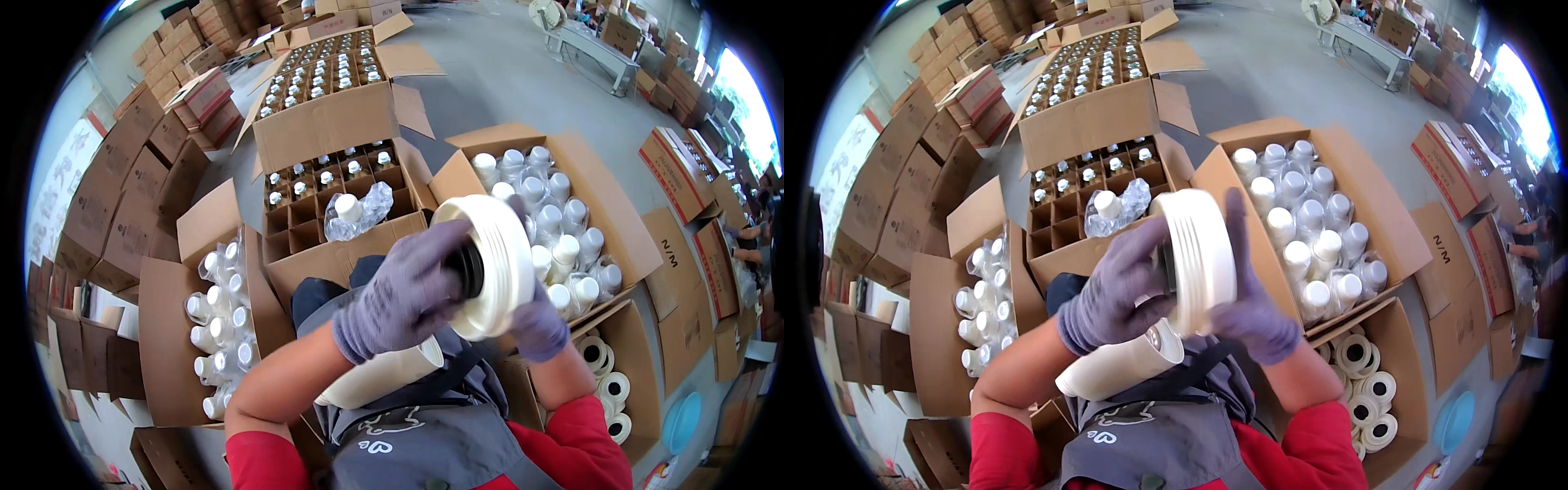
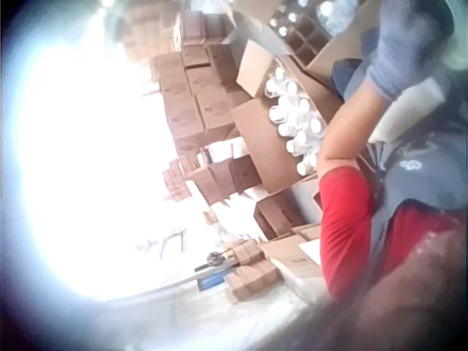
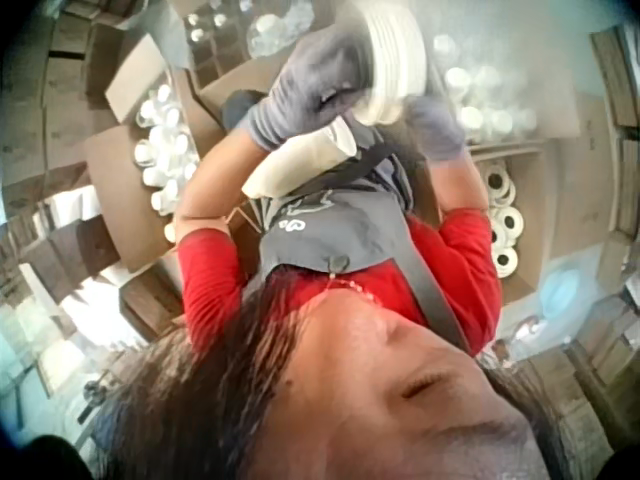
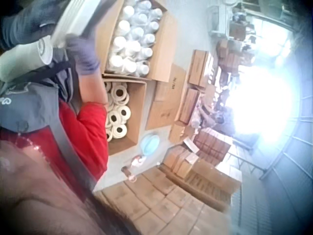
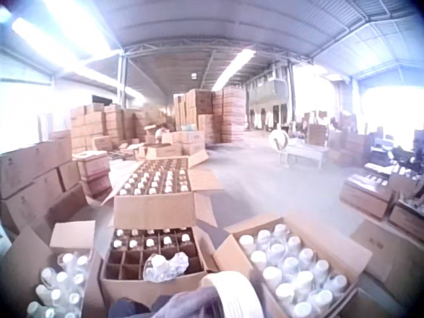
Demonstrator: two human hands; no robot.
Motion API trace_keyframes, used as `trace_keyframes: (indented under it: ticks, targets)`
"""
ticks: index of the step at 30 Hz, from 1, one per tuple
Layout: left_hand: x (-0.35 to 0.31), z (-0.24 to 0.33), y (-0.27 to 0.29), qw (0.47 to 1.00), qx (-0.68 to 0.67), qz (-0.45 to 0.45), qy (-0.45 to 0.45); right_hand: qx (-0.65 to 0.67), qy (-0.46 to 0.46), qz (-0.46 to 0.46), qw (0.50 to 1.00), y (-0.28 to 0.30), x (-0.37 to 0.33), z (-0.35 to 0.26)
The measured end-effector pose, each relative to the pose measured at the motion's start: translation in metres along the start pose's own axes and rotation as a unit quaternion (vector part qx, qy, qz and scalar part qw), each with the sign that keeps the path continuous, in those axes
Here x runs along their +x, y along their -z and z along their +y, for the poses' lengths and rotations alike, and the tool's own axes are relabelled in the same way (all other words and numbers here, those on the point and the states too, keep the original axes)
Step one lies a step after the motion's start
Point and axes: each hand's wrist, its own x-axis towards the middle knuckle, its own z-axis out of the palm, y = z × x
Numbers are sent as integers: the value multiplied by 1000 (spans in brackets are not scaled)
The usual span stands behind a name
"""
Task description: The person sits on the floor and assembles white thermos flasks by inserting stainless steel inner bottles into the outer shells. They then place circular gaskets into the openings and secure the lids before placing the finished units into a cardboard box.
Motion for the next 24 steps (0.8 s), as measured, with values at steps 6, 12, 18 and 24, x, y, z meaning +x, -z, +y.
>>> trace_keyframes:
  ticks: [6,12,18,24]
  targets:
    - [-11,-3,39,964,-141,-4,226,-141,156,-62,976,6,32,23]
    - [0,-23,26,924,-242,-53,290,-402,183,-136,887,19,56,17]
    - [-3,-54,25,995,-39,-24,89,-75,65,-69,993,25,84,13]
    - [0,-68,27,966,-138,-78,205,-316,86,-101,939,39,98,23]
